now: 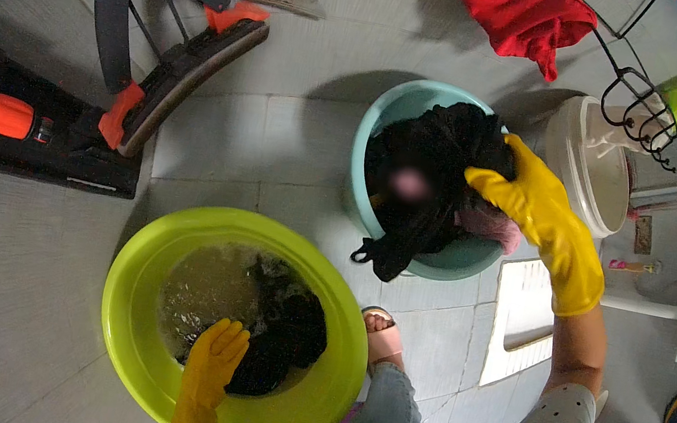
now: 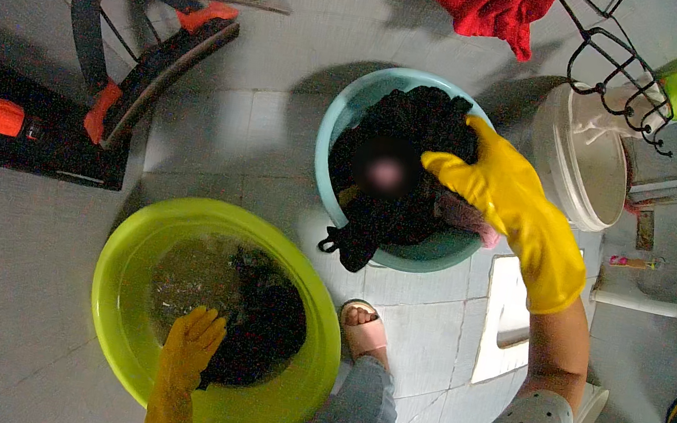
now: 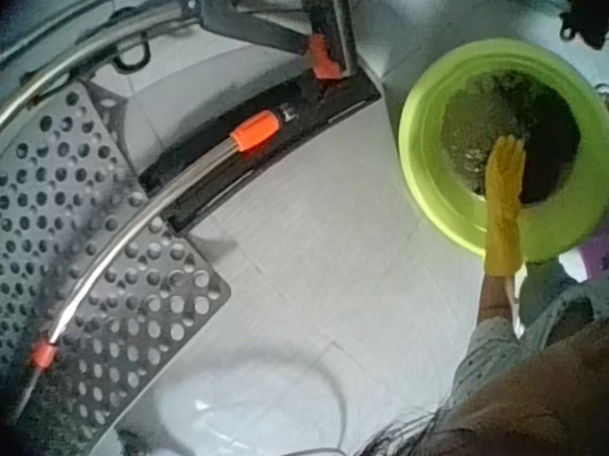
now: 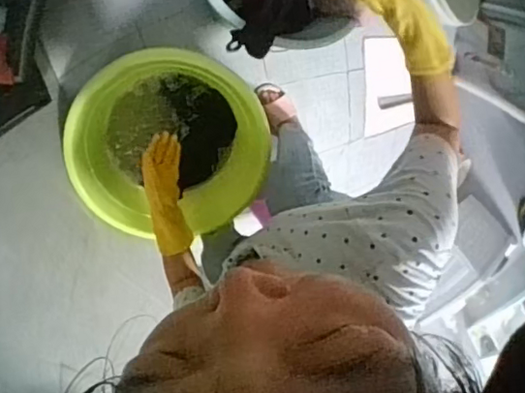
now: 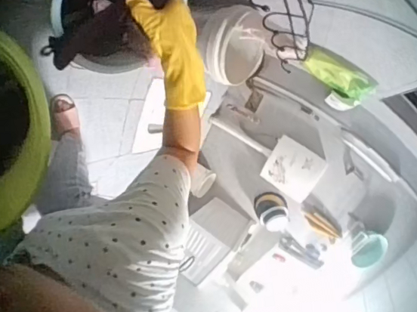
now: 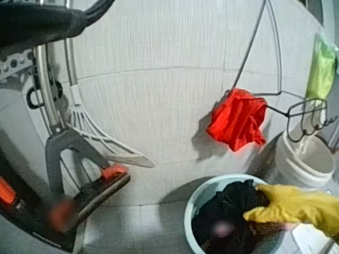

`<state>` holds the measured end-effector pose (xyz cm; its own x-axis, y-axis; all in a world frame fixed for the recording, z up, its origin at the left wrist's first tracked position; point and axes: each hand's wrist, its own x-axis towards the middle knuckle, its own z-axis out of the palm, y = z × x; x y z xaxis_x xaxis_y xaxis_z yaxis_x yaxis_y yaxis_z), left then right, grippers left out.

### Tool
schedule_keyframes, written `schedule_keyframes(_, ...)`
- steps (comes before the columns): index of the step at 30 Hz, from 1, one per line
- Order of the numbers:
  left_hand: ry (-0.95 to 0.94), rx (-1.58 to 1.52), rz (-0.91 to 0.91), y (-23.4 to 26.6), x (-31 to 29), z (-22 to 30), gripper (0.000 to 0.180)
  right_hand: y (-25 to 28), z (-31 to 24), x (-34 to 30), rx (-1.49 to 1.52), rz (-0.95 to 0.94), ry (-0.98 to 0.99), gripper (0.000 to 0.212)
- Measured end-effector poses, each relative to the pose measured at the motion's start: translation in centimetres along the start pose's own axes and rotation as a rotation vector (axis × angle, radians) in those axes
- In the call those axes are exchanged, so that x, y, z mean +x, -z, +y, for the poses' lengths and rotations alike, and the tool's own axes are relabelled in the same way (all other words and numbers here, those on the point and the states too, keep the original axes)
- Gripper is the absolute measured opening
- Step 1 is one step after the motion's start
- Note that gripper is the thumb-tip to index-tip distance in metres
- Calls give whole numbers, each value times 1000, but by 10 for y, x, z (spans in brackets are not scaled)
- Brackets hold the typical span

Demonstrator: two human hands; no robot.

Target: The person washes dark-colored clothes by hand in a green basin filled with soapy water, then transfers them to a blue bucket. They subsequently rinse a pink cloth and a red cloth under running water in a bathroom sink.

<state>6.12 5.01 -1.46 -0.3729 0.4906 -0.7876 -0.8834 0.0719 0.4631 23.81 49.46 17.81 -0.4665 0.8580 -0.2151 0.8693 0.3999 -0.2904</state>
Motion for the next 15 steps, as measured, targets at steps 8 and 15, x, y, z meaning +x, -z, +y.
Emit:
schedule_keyframes(8,69,75,74,9,-7,-1,47,-115,72,88,-433,296,198,76)
schedule_keyframes(15,11,73,-20,23,-2,-14,45,-127,77,81,-375,191,277,58)
